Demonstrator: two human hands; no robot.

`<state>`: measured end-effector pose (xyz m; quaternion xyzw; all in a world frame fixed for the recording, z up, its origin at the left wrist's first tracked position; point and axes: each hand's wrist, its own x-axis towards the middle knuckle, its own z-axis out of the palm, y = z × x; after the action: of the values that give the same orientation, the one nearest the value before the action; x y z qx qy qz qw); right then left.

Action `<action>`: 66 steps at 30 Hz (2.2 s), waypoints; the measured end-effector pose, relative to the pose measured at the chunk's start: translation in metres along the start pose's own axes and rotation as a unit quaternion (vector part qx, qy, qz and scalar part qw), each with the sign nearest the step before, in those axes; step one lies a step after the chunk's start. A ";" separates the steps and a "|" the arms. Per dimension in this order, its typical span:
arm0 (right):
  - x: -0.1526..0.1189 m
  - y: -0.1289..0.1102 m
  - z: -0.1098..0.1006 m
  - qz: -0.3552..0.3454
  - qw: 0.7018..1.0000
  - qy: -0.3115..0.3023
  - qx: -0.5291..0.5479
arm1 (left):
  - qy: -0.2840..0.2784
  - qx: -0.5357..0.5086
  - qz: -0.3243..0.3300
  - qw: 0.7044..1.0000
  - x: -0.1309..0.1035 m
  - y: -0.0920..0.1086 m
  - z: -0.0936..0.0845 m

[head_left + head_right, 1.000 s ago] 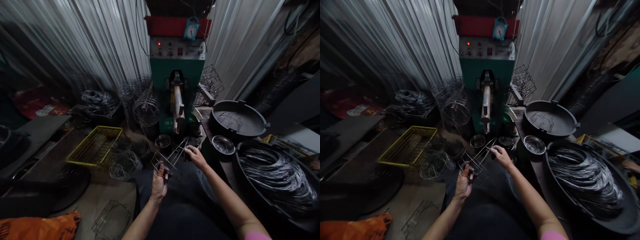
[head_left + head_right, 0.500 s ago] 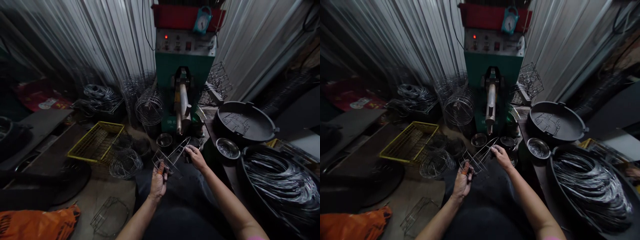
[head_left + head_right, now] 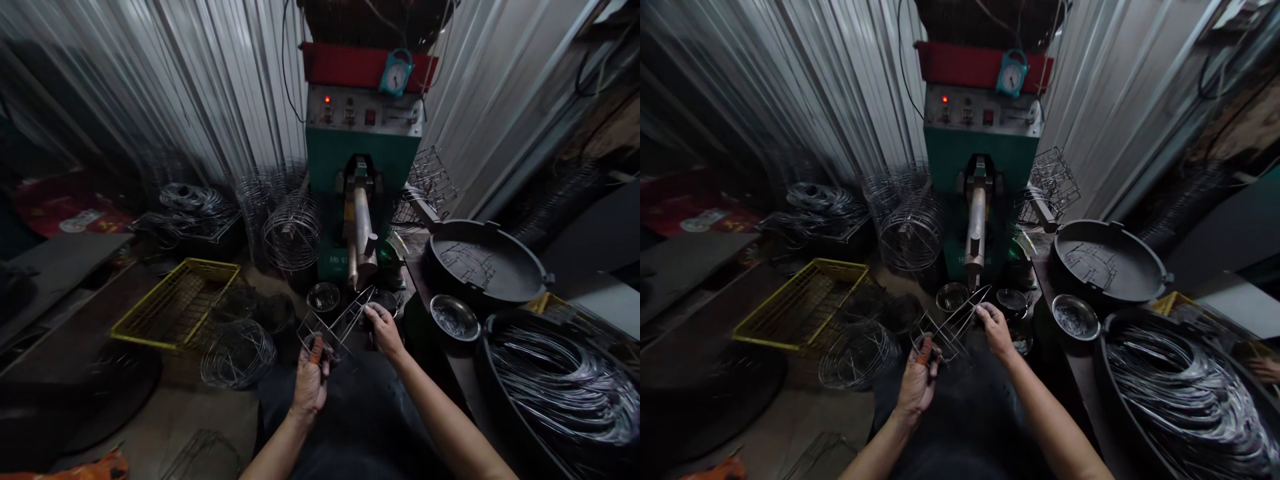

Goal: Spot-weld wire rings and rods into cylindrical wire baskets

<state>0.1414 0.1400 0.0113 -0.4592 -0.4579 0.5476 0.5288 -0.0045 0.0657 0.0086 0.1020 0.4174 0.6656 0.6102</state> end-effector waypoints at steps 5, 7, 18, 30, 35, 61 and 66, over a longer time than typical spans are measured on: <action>0.002 0.002 0.001 -0.006 1.000 0.004 0.014 | 0.001 -0.004 0.002 1.000 0.003 0.000 -0.004; 0.003 0.000 0.001 -0.001 1.000 0.002 0.007 | -0.002 0.002 0.001 1.000 0.005 0.001 -0.004; 0.013 -0.006 -0.004 0.013 0.998 -0.033 0.058 | -0.023 0.033 -0.021 0.999 0.018 0.008 -0.001; 0.021 -0.004 -0.004 0.040 0.992 -0.006 0.121 | -0.041 0.067 -0.009 0.997 0.027 0.012 0.004; 0.025 -0.010 -0.002 0.059 0.989 0.004 0.134 | -0.023 0.062 -0.017 0.998 0.027 0.013 0.011; -0.018 0.009 -0.036 0.053 0.986 0.065 -0.143 | 0.042 -0.045 0.043 0.997 0.027 0.015 0.030; -0.033 0.019 -0.041 0.040 0.985 0.065 -0.153 | 0.040 -0.025 0.057 0.997 0.028 0.015 0.032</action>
<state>0.1791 0.1068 -0.0138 -0.5869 -0.4824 0.4607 0.4589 -0.0014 0.1054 0.0284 0.0840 0.4180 0.7132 0.5564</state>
